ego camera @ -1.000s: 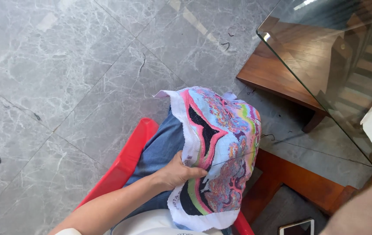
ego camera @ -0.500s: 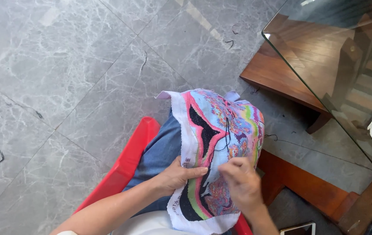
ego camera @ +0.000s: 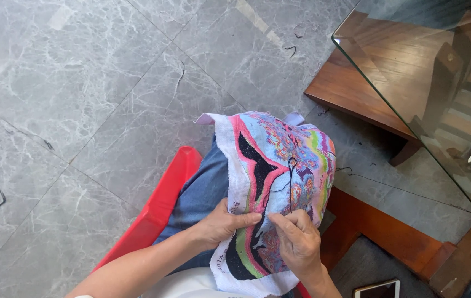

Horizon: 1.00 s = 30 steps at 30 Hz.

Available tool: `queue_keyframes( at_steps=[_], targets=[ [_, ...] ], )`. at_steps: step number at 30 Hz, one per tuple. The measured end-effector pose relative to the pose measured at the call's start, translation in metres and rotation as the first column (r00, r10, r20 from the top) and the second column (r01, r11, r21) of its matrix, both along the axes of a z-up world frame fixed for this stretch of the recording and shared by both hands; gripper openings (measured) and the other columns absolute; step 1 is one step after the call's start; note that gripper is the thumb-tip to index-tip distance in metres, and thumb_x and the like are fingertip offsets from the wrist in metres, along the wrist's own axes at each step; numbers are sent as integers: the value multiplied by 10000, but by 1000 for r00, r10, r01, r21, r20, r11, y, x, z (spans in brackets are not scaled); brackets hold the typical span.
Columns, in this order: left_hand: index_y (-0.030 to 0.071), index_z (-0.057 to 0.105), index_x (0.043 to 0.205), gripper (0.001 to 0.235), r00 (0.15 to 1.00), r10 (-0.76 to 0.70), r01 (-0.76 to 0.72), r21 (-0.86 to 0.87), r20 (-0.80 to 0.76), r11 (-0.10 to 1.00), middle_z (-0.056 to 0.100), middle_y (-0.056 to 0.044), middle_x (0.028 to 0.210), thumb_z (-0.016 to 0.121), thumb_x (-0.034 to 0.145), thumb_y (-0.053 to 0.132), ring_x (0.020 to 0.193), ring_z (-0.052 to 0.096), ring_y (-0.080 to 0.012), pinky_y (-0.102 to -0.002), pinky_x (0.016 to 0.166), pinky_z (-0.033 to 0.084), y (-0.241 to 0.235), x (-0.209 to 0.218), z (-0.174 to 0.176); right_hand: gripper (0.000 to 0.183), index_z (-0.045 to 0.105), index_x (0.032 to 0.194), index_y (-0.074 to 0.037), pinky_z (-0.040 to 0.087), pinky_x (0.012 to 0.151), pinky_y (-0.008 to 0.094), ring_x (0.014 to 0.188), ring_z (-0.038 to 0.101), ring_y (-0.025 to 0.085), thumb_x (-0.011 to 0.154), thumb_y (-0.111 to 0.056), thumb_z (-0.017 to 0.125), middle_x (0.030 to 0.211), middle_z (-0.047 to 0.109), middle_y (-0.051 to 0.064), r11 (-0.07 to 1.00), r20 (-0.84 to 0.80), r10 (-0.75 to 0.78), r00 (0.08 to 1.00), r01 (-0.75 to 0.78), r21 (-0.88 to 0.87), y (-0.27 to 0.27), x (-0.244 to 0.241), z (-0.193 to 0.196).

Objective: A person is performing cross-stitching on a pre-printed fabric canvas using a needle and thread.

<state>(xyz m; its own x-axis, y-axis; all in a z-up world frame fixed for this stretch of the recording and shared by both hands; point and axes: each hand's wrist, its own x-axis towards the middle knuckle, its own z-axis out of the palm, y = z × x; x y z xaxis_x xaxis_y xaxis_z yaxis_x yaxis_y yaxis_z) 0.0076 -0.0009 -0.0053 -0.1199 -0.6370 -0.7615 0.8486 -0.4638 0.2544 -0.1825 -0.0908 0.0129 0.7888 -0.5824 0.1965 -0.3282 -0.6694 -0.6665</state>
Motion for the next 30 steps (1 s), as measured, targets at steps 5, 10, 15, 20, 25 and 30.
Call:
queue_keyframes(
  at_steps=[5,10,15,20,25,30],
  targets=[
    [-20,696,1240,573,1000,12,-12,-36,4,999,762,-180,1204,848,706,122,1091,717,-253,-411,1031,589,1,-2,-1,323,688,1259,-69,448,521,261,666,486,136,941,-20,700,809,488,10,1000,1,-11,1000,11,-16,3,3,3],
    [-33,719,1196,524,1000,19,-18,-23,18,1000,778,-175,1145,853,709,108,1023,726,-228,-401,981,610,1,-3,0,261,702,1200,-25,465,536,295,656,474,161,939,-22,697,772,449,27,993,-68,-54,996,47,-107,12,7,8],
    [-40,696,1236,541,998,9,-5,54,-68,999,760,-195,1189,822,720,67,1078,716,-275,-421,1013,584,-4,4,9,177,714,1120,-41,454,505,246,625,484,122,947,-49,675,769,476,13,996,-33,-72,997,73,43,7,10,6],
    [-15,598,1325,690,995,-50,68,232,-86,970,733,-184,1236,829,679,62,1099,699,-290,-431,997,582,-7,5,8,120,714,1039,-47,530,555,231,674,597,120,920,-41,701,813,599,28,979,12,-86,996,82,187,2,13,6],
    [3,651,1307,677,995,-61,66,78,-75,995,742,-168,1237,843,668,120,1130,697,-272,-421,1034,573,-4,2,2,82,702,994,-43,537,557,223,655,594,119,913,-37,708,792,604,27,989,38,-37,999,31,146,-1,16,9],
    [-5,630,1325,731,999,-33,35,67,-28,997,740,-168,1248,857,646,142,1130,690,-246,-402,1040,568,-3,-2,2,57,690,964,-57,556,556,208,647,615,113,912,-70,710,799,652,36,984,54,-18,998,8,175,-7,17,11]
  ],
)
